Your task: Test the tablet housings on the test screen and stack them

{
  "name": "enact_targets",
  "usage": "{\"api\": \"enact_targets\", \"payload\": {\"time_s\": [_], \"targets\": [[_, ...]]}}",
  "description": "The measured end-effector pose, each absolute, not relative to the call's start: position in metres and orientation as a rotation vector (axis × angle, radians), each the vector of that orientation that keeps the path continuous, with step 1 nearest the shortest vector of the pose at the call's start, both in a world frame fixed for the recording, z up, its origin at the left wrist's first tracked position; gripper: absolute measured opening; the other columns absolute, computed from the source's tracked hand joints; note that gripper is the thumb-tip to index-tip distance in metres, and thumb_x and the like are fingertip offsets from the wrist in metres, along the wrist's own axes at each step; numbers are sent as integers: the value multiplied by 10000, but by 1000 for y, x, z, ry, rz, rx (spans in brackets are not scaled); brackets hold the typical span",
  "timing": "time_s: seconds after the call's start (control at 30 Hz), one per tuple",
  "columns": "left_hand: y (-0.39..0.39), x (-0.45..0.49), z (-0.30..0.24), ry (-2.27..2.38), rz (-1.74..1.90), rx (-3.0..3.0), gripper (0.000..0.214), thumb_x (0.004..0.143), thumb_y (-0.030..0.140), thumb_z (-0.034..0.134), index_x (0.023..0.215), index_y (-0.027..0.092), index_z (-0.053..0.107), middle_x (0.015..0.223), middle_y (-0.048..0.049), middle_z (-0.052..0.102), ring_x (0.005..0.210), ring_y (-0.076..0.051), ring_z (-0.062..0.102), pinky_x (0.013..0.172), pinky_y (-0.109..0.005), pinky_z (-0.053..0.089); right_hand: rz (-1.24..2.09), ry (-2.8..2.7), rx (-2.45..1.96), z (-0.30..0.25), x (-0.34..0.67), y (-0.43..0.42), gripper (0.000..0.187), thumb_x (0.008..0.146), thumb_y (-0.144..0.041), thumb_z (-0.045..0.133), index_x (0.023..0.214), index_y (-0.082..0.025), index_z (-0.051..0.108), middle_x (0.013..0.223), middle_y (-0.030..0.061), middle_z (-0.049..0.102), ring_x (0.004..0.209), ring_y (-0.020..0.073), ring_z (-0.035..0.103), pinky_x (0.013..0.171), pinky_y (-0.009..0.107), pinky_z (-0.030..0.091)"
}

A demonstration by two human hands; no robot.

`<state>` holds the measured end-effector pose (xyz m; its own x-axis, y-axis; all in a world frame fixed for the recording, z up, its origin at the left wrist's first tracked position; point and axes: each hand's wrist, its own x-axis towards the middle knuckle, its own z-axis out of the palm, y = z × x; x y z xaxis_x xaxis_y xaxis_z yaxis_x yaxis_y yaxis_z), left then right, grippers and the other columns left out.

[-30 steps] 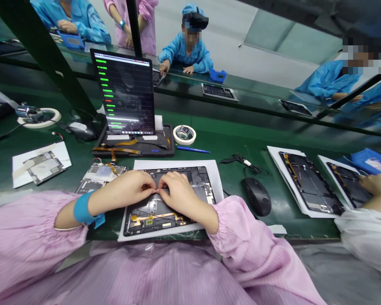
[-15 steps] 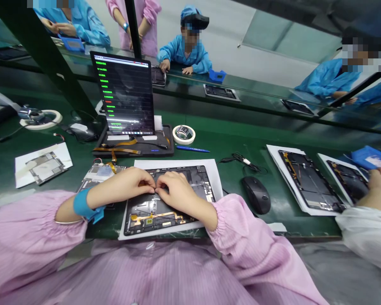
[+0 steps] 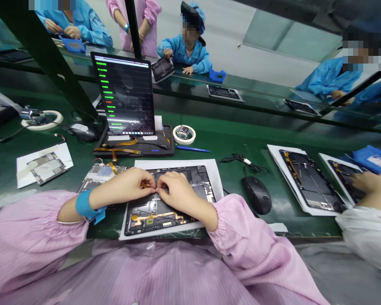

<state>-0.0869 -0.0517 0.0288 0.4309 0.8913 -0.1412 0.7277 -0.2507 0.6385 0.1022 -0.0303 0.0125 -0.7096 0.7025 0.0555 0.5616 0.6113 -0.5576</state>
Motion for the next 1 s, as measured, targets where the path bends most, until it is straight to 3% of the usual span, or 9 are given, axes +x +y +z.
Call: {"api": "enact_targets", "payload": {"time_s": [0.4,0.6,0.83,0.9,1.0], "targets": [[-52,-83,28,1391,374,2048,159,700,189,529,689,187,687,681,2,678,635,-142,575,611,-229,403,739,-2558,-1034,11,103,-31,50,795,-137,601,810,-182,585,816,0,605,812,154,524,781,301,352],[-50,-86,28,1393,341,2069,187,739,265,550,794,212,721,770,-7,716,677,-155,610,628,-232,419,731,-2566,-1045,10,103,-31,67,795,-124,596,817,-186,582,818,2,600,814,160,525,775,305,354],[-49,-81,29,1388,411,2200,117,730,197,583,742,196,699,708,1,692,680,-151,600,645,-241,427,731,-2539,-1081,8,104,-27,68,807,-123,569,797,-191,573,827,14,620,835,186,545,775,331,365],[-44,-87,39,1407,521,2251,133,772,268,607,855,205,690,827,-16,707,815,-177,613,749,-269,456,729,-2535,-1087,9,104,-26,71,807,-126,563,780,-191,573,806,13,616,818,186,548,760,327,368],[-23,-98,51,1667,868,2295,372,872,339,513,1206,179,555,1221,-99,616,1162,-227,507,986,-363,403,729,-2525,-1081,9,104,-27,81,805,-127,557,765,-193,582,781,9,618,797,181,553,747,320,374]]}}
